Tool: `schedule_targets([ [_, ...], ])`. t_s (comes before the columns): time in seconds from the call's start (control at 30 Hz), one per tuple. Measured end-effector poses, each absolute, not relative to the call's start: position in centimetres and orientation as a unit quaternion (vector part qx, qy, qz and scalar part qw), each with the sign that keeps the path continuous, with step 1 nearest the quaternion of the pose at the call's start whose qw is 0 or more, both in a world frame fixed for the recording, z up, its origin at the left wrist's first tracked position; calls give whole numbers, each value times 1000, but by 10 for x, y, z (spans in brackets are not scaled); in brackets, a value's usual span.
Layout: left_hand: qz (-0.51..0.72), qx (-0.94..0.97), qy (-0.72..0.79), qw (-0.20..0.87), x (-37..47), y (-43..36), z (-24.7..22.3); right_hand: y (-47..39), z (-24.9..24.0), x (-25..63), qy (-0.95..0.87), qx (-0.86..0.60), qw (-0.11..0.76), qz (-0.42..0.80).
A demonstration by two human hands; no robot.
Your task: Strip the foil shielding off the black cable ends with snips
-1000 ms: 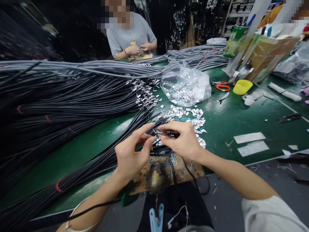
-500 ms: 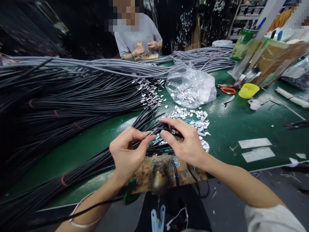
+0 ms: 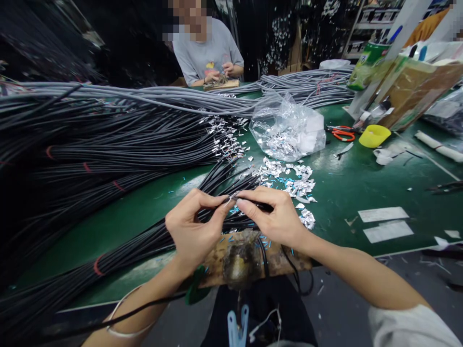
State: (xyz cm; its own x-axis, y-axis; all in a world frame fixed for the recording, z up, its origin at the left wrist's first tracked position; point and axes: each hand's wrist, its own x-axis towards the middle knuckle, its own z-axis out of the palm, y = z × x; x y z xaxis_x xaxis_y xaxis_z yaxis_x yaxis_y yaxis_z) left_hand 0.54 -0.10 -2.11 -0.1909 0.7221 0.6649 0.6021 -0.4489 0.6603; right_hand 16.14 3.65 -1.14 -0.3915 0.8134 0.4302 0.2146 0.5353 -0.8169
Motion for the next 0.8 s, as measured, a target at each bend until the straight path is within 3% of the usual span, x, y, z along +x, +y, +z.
schedule_targets([
  [0.23,495,671,507,218,-5,2,-18,40,-10,165,-753,-362,439,329],
  [0.53,489,731,476,3,9,-2,-24,33,-5,164,-694,-405,446,393],
  [0.8,499,716,487,33,9,0,-24,36,-6,166,-673,-408,423,449],
])
